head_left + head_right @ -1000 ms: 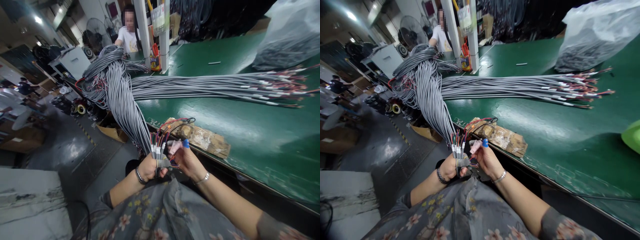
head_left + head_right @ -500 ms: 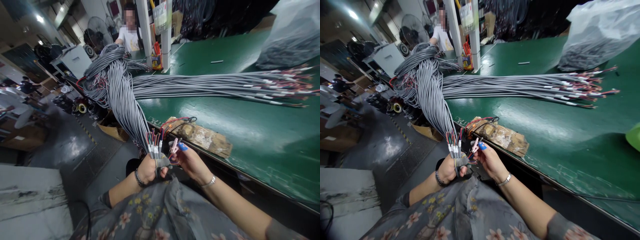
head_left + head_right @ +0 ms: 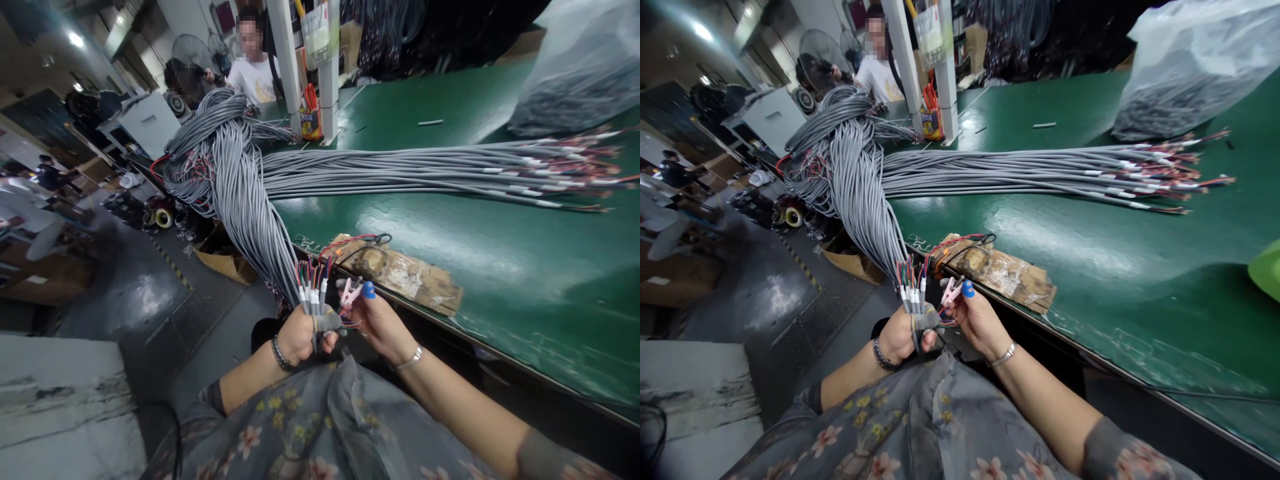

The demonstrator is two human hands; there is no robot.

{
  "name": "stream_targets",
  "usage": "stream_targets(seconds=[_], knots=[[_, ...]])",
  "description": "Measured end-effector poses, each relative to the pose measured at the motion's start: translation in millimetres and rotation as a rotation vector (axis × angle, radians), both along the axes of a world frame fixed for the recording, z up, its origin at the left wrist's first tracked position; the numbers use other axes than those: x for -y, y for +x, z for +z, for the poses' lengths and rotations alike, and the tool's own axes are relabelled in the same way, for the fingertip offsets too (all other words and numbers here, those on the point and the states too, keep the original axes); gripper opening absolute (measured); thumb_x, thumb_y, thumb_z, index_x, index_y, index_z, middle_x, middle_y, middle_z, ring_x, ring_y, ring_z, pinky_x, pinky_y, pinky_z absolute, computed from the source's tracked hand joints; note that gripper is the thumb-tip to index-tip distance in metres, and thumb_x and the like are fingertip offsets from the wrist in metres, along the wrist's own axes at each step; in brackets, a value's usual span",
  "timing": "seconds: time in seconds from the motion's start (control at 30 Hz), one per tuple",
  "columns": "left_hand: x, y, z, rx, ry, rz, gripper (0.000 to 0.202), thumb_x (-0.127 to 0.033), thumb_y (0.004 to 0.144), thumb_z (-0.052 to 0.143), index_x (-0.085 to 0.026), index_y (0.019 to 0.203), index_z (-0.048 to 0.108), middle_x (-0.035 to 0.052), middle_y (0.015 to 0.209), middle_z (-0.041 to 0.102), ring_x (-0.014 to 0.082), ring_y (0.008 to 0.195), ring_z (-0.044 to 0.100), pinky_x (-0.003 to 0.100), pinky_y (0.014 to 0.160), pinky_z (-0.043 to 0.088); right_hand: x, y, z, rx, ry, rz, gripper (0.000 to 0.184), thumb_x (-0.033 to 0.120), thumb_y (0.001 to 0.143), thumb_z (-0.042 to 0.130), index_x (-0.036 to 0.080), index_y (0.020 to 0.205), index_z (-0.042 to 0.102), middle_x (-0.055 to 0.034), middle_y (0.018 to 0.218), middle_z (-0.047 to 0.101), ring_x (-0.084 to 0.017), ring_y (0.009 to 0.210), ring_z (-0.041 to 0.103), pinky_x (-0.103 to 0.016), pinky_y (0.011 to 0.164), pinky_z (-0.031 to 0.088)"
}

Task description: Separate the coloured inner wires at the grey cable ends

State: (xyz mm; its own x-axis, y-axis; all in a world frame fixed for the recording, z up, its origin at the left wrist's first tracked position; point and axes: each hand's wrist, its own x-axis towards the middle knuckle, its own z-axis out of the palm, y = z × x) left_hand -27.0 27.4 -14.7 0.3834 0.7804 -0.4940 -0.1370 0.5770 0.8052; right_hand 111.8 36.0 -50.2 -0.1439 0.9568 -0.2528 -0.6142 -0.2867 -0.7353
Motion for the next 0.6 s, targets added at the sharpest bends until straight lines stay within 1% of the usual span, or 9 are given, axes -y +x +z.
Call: stream_targets(seconds=[0.1, 0.27, 0.43, 0.53, 0.6], knots=[[0, 2, 0.3, -0.007, 0.003, 0.021, 0.040, -0.045, 0.050, 0.076, -0.016, 0.053, 0.050, -0.0025, 0.036, 0.049, 0.0072, 0.028, 0.040, 0.020, 0.032, 0.029, -1, 0, 1.2, -0.079, -0.041, -0.019, 0.045, 0.064, 0.059, 0.073, 0.021, 0.073, 0.068, 0.0022, 0.059, 0.056, -0.013, 0.053, 0.047, -0.027, 0.054, 0.042], [-1, 6, 2.7, -0.017, 0.007, 0.055, 0.039, -0.044, 0.048, 0.077, -0.016, 0.052, 0.050, -0.0026, 0.035, 0.048, 0.0068, 0.027, 0.039, 0.019, 0.031, 0.028, -3, -1, 1.9, -0.100, -0.065, -0.044, 0.045, 0.061, 0.055, 0.078, 0.021, 0.071, 0.069, 0.0015, 0.061, 0.059, -0.013, 0.055, 0.048, -0.027, 0.056, 0.044], [0, 6, 2.4, -0.027, 0.021, 0.045, 0.038, -0.044, 0.049, 0.076, -0.016, 0.050, 0.051, -0.0020, 0.034, 0.048, 0.0070, 0.027, 0.039, 0.019, 0.031, 0.028, -2, -2, 2.2, -0.109, -0.075, -0.046, 0.044, 0.063, 0.057, 0.075, 0.021, 0.071, 0.068, 0.0018, 0.058, 0.057, -0.012, 0.052, 0.047, -0.027, 0.052, 0.042], [4, 4, 2.1, -0.040, 0.033, 0.066, 0.041, -0.047, 0.048, 0.077, -0.016, 0.049, 0.051, -0.0023, 0.035, 0.048, 0.0068, 0.028, 0.039, 0.019, 0.032, 0.029, -1, -2, 3.1, -0.154, -0.098, -0.014, 0.045, 0.064, 0.058, 0.074, 0.022, 0.072, 0.068, 0.0010, 0.061, 0.061, -0.013, 0.053, 0.049, -0.026, 0.052, 0.042], [10, 1, 2.3, -0.064, 0.050, 0.050, 0.041, -0.048, 0.050, 0.077, -0.015, 0.048, 0.052, -0.0017, 0.036, 0.049, 0.0070, 0.030, 0.041, 0.020, 0.033, 0.031, -1, -1, 3.9, -0.185, -0.100, 0.008, 0.045, 0.064, 0.056, 0.075, 0.022, 0.072, 0.068, 0.0002, 0.065, 0.064, -0.013, 0.055, 0.052, -0.026, 0.052, 0.043]])
